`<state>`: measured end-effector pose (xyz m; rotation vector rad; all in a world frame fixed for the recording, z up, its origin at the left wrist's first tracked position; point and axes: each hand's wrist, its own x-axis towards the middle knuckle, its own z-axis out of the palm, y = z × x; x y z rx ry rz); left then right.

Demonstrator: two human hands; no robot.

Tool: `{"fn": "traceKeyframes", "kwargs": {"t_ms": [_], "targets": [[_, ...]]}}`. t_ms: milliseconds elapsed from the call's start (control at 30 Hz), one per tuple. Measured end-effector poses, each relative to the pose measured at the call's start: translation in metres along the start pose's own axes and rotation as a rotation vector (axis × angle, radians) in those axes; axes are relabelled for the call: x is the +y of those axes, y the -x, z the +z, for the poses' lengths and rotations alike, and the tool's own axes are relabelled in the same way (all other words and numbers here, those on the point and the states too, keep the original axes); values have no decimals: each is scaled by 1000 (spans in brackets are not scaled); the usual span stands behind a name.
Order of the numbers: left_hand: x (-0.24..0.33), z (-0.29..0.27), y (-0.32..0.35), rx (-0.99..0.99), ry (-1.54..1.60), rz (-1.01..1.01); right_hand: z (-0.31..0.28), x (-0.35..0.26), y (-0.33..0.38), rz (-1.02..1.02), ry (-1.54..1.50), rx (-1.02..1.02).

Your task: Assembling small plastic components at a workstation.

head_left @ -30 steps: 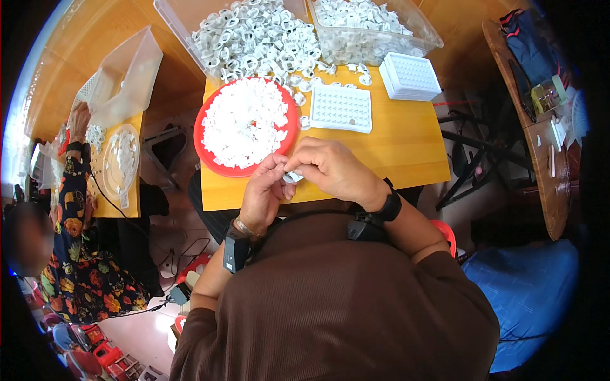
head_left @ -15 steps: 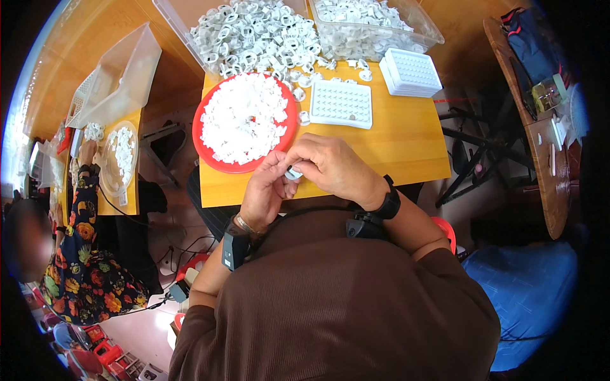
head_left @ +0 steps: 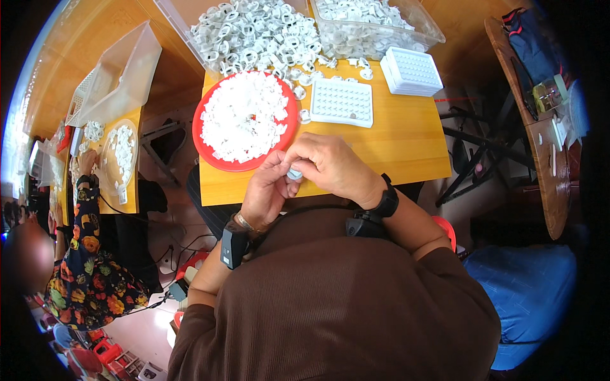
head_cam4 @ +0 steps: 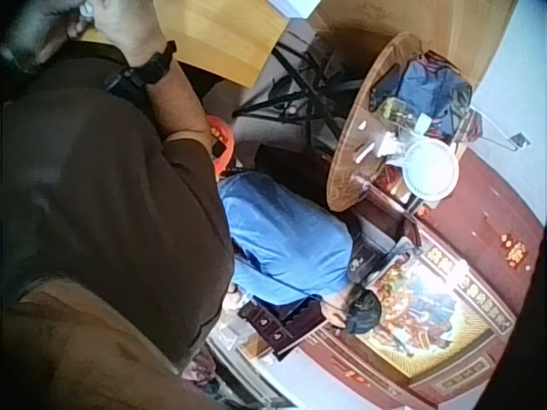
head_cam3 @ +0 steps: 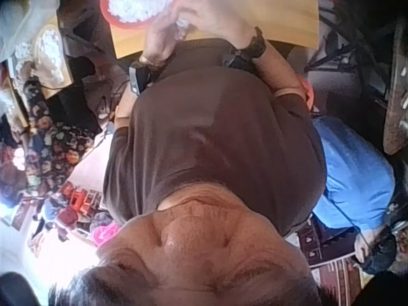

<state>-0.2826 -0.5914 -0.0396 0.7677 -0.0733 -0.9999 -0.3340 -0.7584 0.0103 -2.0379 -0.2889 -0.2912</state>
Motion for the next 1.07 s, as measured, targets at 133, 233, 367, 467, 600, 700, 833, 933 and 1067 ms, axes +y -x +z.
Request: {"fn": "traceKeyframes", "kwargs": {"t_ms": [133,233,367,467,600,700,833,933,1067], "targets": [[-1,5,1,38,24,12,2,1,-1,-28,34,21],[-1,5,0,54,40,22,3,4,-3,-53,64,38],[1,6,-3,53,3,64,4,5,-3,13,3,110],[2,9,-3,75,-27,95,4,8,-3,40,-37,112],[2,9,-5,97,-105,133,2,6,-3,32,-20,119],[2,9,-6,83,-137,160,1,5,-3,-3,17,118],[4,6,-5,88,-172,145,-1,4,-3,-65,44,98],[5,6,-4,75,-163,140,-1,3,-3,-76,45,95],[4,5,-4,59,-148,146,0,3,-2,-64,39,89]]}}
